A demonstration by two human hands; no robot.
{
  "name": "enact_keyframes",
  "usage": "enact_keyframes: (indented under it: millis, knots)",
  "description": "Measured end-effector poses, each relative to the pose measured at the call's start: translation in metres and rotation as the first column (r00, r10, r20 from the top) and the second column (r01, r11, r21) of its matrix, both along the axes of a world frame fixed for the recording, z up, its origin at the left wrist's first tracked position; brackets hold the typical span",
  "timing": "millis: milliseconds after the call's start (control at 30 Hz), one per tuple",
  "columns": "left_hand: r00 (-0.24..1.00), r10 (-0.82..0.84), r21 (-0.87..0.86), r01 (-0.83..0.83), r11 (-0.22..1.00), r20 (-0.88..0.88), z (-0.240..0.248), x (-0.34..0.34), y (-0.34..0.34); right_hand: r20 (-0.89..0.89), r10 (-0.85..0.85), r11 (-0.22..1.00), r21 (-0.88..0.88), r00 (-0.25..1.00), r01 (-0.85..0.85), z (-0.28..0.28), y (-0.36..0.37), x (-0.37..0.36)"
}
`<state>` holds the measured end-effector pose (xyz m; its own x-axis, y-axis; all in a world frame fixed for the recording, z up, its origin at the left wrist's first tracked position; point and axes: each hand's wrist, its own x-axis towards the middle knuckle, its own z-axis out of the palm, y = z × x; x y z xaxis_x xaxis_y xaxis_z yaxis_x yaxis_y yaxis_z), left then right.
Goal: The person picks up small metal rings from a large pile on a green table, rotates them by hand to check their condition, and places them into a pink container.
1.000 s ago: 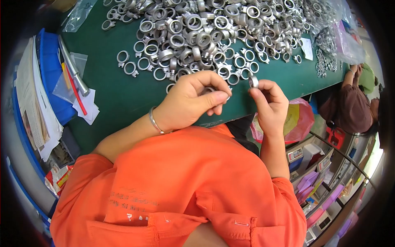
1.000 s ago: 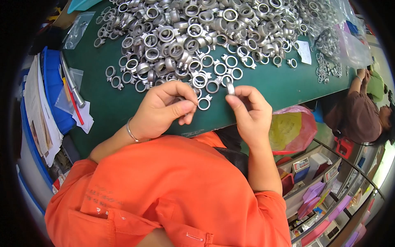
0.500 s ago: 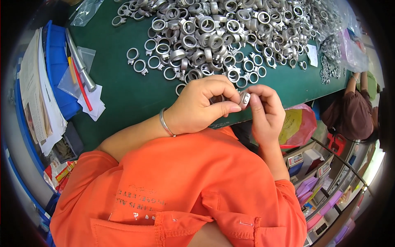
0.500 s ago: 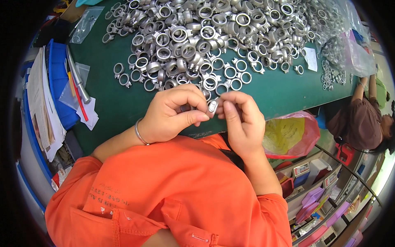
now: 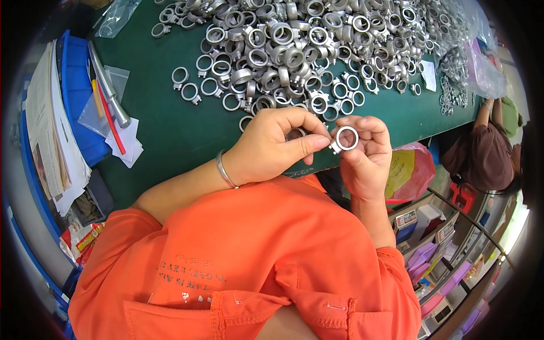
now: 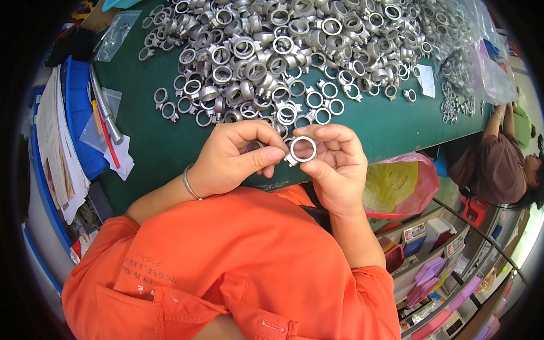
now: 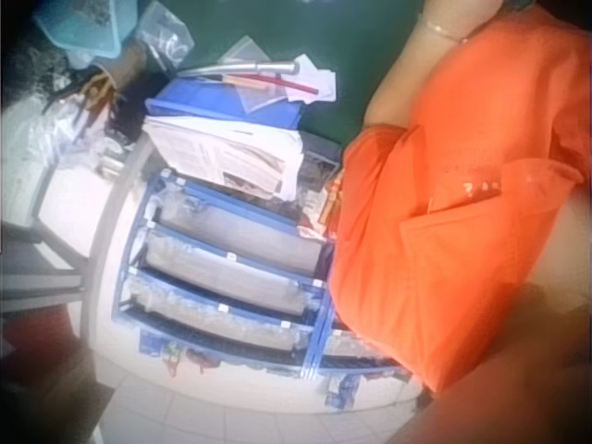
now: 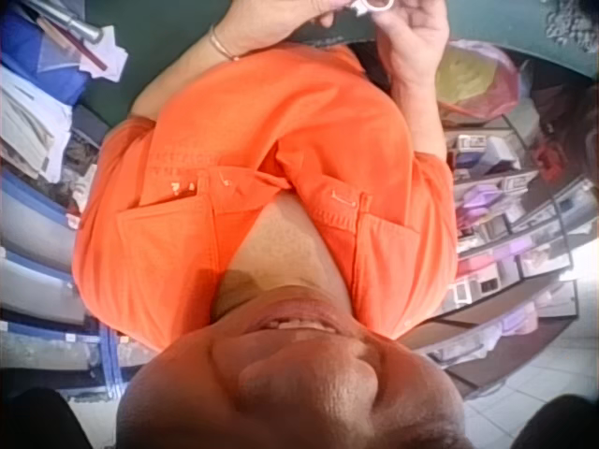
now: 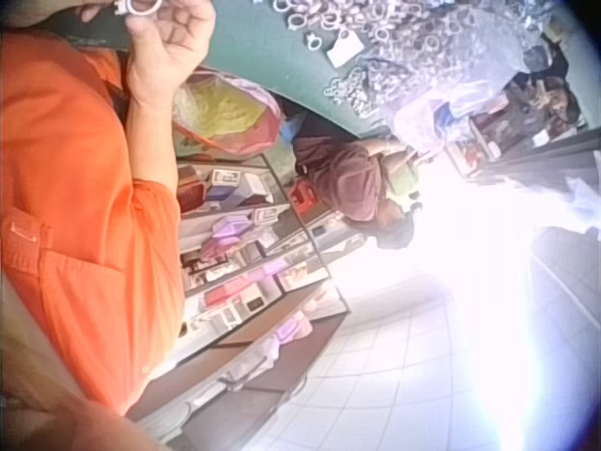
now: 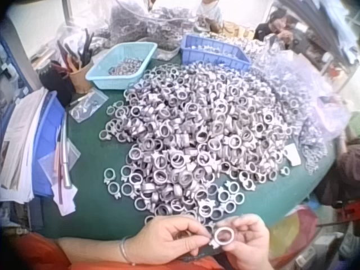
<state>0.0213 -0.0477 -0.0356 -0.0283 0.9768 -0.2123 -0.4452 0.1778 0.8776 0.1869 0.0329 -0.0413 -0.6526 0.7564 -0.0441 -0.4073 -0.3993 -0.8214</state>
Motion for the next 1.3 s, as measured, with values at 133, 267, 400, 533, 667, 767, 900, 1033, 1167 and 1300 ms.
enact_keyframes:
  millis: [133, 267, 400, 533, 667, 767, 900, 1033, 1167, 1300]
  knots:
    - [0.998, -0.029, -0.085, 0.033, 0.996, 0.048, 0.002, 0.0, 0.001, 0.06, -0.088, 0.989, 0.121, 0.994, 0.081, 0.001, -0.003, -0.001]
    - [0.989, -0.032, -0.152, 0.054, 0.987, 0.147, 0.0, -0.004, 0.002, 0.254, -0.304, 0.54, 0.84, 0.918, -0.054, 0.014, -0.005, -0.005]
    - [0.984, -0.026, -0.166, 0.056, 0.985, 0.176, 0.0, -0.003, 0.002, 0.247, -0.279, 0.695, 0.719, 0.928, 0.018, 0.008, -0.008, -0.001]
    - [0.983, -0.017, -0.162, 0.046, 0.986, 0.18, 0.001, -0.003, 0.002, 0.198, -0.234, 0.766, 0.64, 0.952, 0.055, 0.005, -0.009, 0.0]
    - [0.984, -0.006, -0.161, 0.036, 0.986, 0.179, 0.001, -0.003, 0.002, 0.215, -0.224, 0.749, 0.663, 0.951, 0.027, 0.005, -0.009, 0.001]
    - [0.982, -0.01, -0.159, 0.041, 0.986, 0.191, 0.001, -0.003, 0.002, 0.2, -0.226, 0.774, 0.632, 0.953, 0.051, 0.002, -0.01, 0.0]
    - [0.982, -0.013, -0.175, 0.047, 0.983, 0.191, 0.002, -0.004, 0.003, 0.257, -0.309, 0.773, 0.629, 0.916, 0.084, 0.002, -0.013, -0.001]
    - [0.96, -0.029, -0.207, 0.089, 0.974, 0.277, -0.002, -0.003, 0.002, 0.233, -0.399, 0.386, 0.92, 0.887, -0.068, 0.006, -0.009, -0.001]
    - [0.912, -0.082, -0.248, 0.194, 0.949, 0.402, -0.003, -0.005, 0.002, 0.273, -0.503, 0.219, 0.958, 0.82, -0.185, 0.013, 0.014, -0.005]
    - [0.904, -0.118, -0.093, 0.171, 0.981, 0.411, -0.006, -0.005, 0.002, 0.507, -0.682, 0.398, 0.862, 0.527, -0.315, -0.006, 0.046, 0.002]
